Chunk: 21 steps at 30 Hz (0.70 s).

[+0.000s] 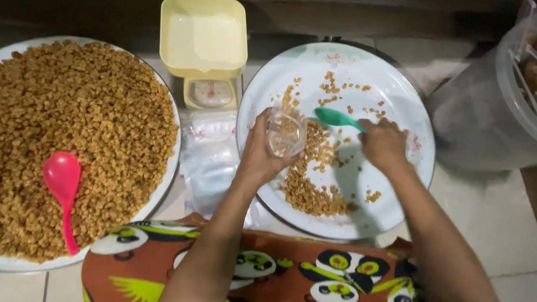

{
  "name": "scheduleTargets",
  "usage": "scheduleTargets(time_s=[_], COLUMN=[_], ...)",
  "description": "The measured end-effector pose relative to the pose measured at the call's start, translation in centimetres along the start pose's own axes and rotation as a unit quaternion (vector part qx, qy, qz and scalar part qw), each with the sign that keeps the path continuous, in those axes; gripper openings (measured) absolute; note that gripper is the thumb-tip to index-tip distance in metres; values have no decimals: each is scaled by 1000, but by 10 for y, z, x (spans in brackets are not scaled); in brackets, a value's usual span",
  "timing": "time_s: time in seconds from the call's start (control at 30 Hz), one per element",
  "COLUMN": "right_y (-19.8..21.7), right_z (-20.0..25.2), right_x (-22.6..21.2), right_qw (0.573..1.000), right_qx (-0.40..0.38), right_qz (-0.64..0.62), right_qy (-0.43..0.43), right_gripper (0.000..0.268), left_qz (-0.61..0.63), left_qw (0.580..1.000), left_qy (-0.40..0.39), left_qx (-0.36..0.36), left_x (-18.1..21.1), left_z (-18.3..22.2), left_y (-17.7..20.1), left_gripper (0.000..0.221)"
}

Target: Packing small crunchy snacks from a large tray into individual plastic bags using a spoon and a small cup.

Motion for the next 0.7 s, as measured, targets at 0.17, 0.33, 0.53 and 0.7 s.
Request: scheduleTargets(time_s=[0.17, 0.33, 0.53, 0.7], right_y=[-37, -111, -73, 117], right_z=[68, 88, 88, 122], right_x=[74, 89, 55, -31], right_qw=[977, 942, 962, 859], right_qx=[-159, -259, -255, 39], right_qz=[-126, -189, -82, -509], right_qy=[-65, -100, -49, -42], right_gripper=[41, 44, 46, 37], left_qz=[24, 19, -60, -124], left_qw=[997, 985, 978, 974], left_qy=[-68, -170, -201, -188], left_qx=[2, 33, 12, -3], left_x=[1, -12, -10, -19], left_z=[17, 23, 30, 25], left_y=[-12, -33, -41, -51], left_gripper=[113, 123, 116, 102])
Point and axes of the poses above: each hand's wrist, its own z-axis away from the middle knuckle, its own y-axis out of the back of the hand, x = y × z, the point moved 4 cm from there along -z, towards the middle knuckle, and after that the axes turned 4 degrees about x, right-handed, at the moved point
